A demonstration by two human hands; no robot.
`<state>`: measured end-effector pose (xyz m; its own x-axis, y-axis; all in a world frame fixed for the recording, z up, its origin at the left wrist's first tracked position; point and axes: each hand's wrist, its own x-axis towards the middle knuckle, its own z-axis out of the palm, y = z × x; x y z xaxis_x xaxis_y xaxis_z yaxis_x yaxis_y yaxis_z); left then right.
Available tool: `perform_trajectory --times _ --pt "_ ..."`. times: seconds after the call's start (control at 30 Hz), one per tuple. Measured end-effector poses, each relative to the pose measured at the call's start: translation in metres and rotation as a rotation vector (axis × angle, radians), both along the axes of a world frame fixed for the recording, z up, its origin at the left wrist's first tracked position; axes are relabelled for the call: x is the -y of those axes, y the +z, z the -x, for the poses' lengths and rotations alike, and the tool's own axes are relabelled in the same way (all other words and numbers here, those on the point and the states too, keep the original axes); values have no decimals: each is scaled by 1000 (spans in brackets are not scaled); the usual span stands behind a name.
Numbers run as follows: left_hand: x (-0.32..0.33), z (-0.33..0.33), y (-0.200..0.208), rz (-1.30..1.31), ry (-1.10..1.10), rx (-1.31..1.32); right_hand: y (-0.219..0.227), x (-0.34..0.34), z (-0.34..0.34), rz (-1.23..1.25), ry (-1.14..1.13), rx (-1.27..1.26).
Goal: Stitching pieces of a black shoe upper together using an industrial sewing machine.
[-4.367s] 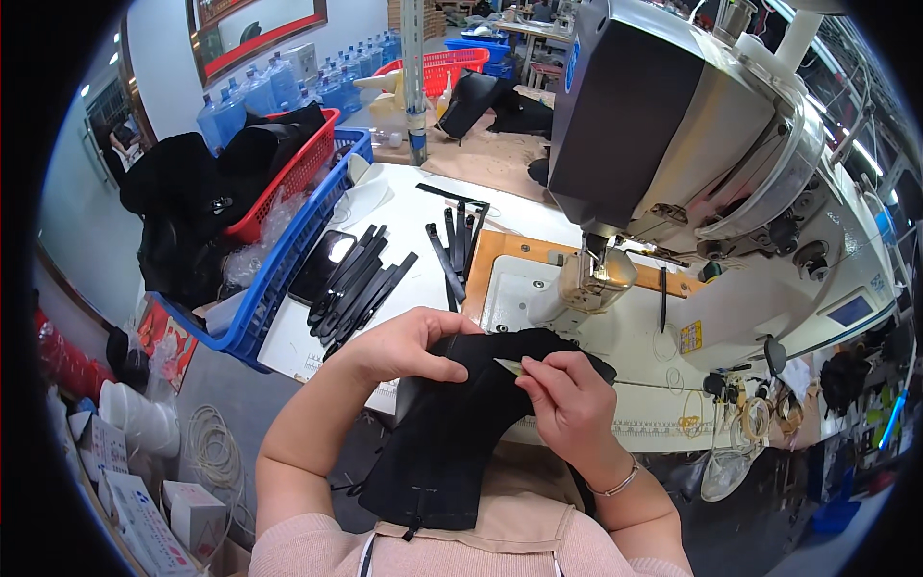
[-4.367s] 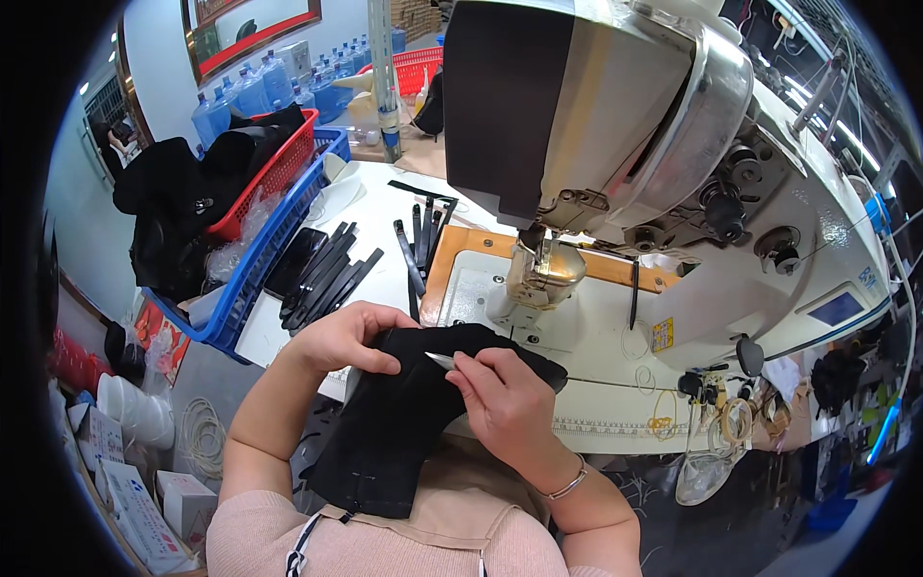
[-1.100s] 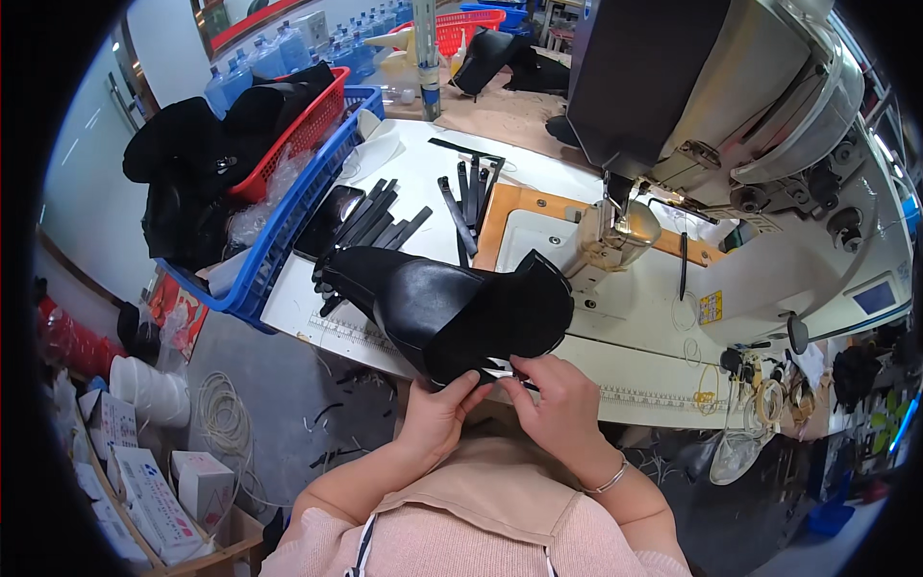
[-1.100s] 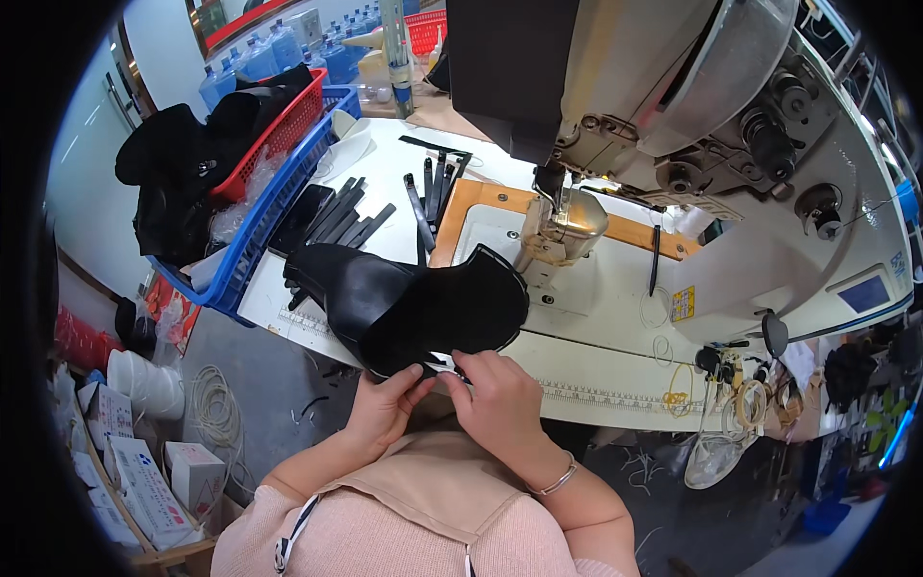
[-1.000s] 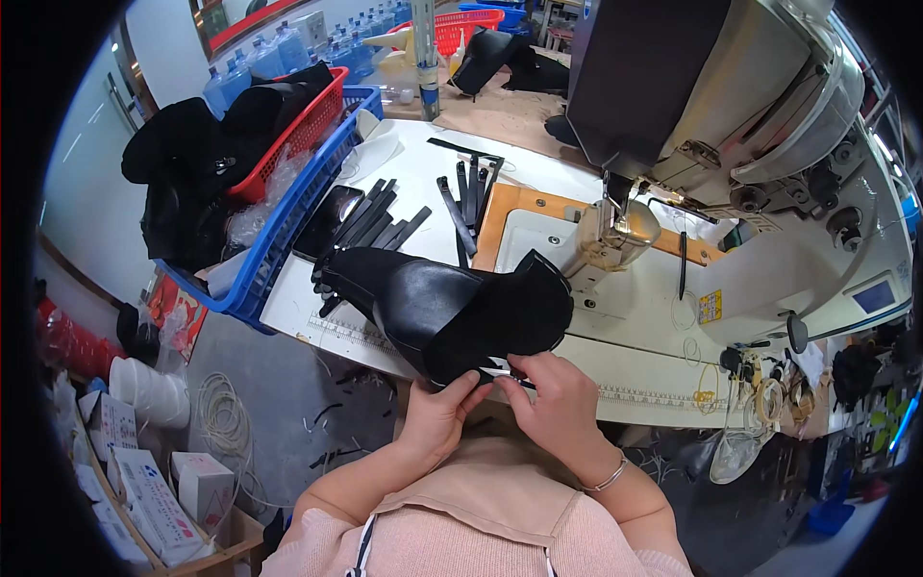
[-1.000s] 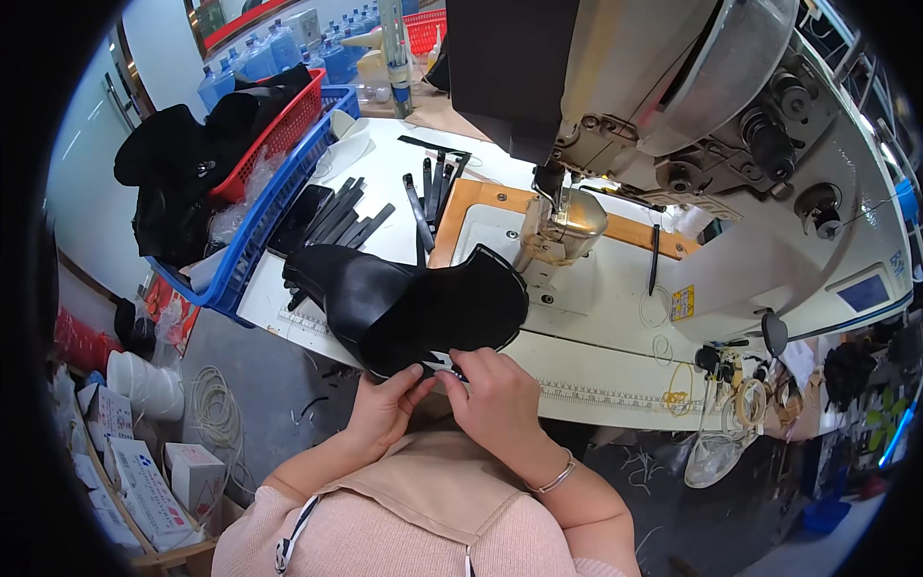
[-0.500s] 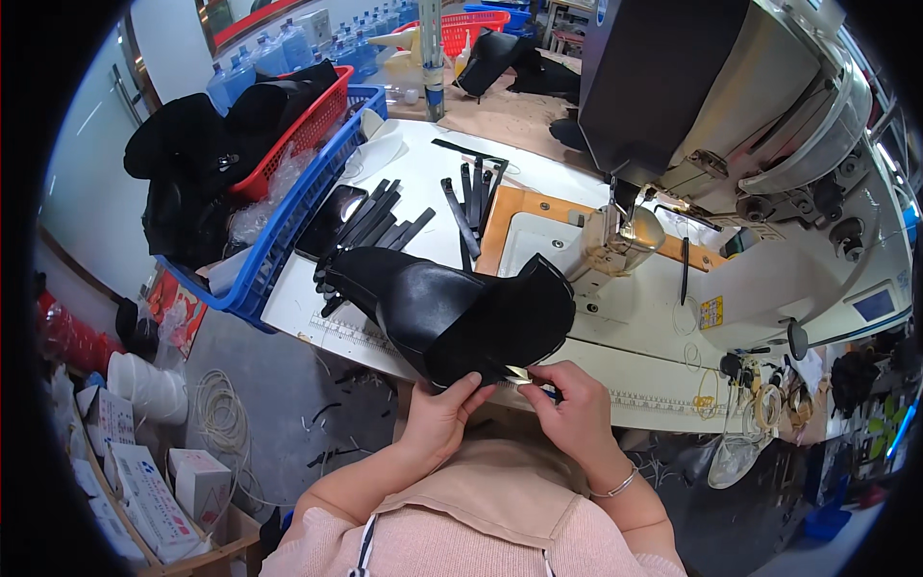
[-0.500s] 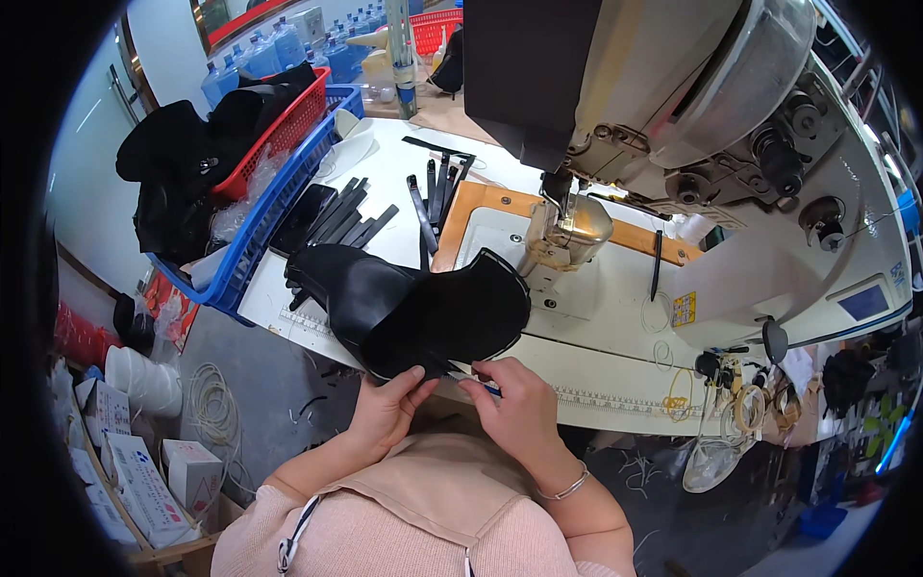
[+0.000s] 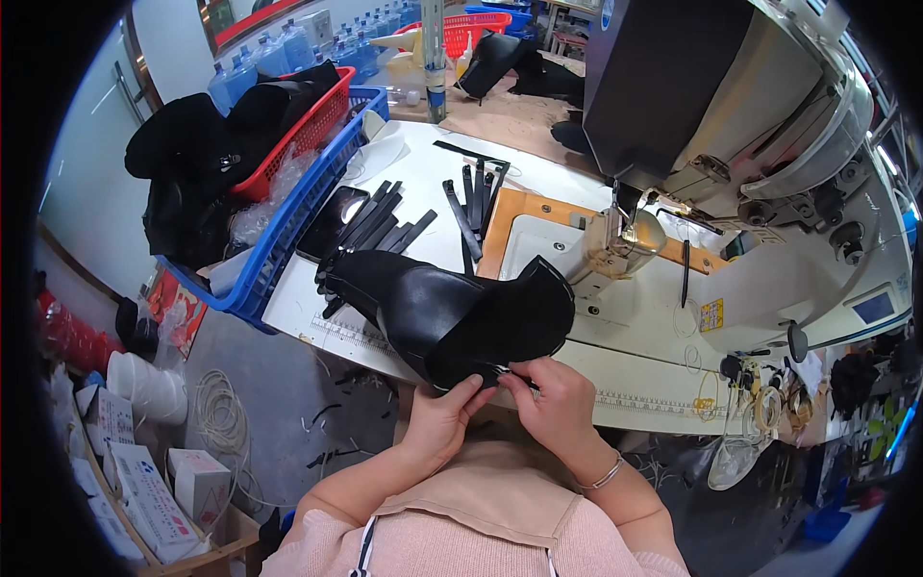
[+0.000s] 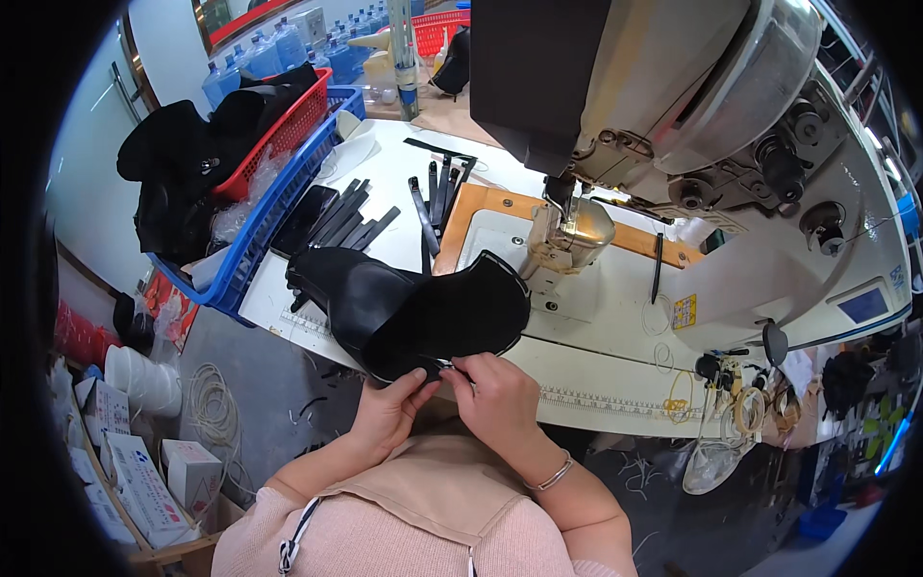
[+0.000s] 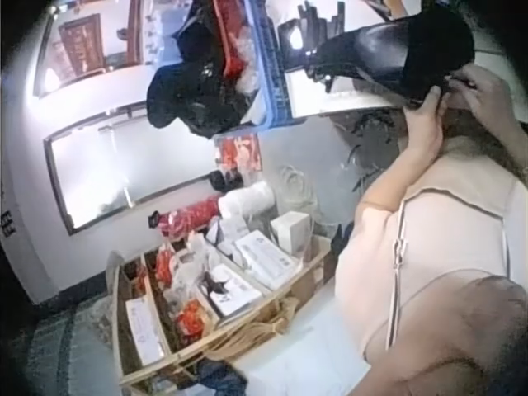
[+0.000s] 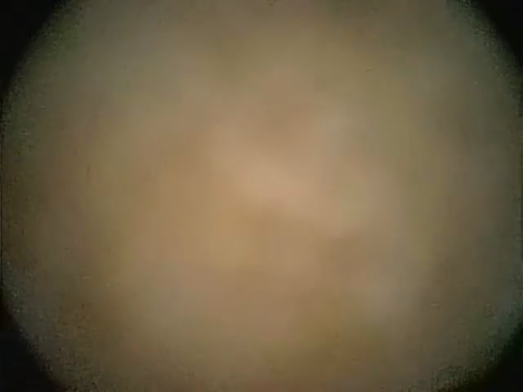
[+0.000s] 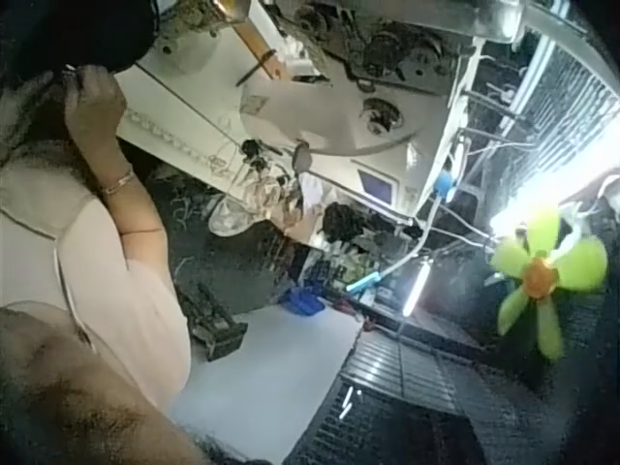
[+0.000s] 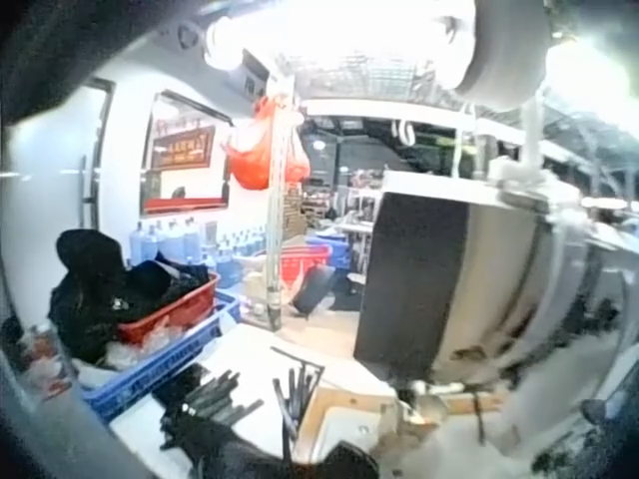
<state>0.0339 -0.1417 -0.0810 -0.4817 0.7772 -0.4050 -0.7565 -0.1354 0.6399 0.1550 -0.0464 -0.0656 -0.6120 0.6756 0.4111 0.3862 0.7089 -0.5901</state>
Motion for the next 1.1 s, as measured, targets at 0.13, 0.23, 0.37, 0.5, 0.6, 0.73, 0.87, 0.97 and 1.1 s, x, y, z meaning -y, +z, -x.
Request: perform_trajectory --times 0.13,0.23,0.37,0.5,0.6,0.73,0.87,0.97,1.1 --pt "-1 1 -5 4 8 7 5 0 -4 52 -12 -58" --pt "-1 1 -7 5 10 15 9 0 -6 80 -5 16" --pt "-2 2 -7 3 4 10 12 0 2 49 -15 38" --pt "-3 3 -4 -11 41 -3 15 1 -3 -20 -5 33" --pt "-3 3 -4 -8 31 -23 12 -1 -4 -25 -25 26" --pt "-2 3 -5 -29 12 -30 9 2 6 -50 3 13" --pt "-1 2 -7 -10 -6 -23 10 1 15 -103 -1 0" --pt "-1 1 -7 -19 -9 -38 7 -2 18 -157 28 5" --pt "2 4 -6 -1 -2 -50 3 -4 12 -42 9 -93"
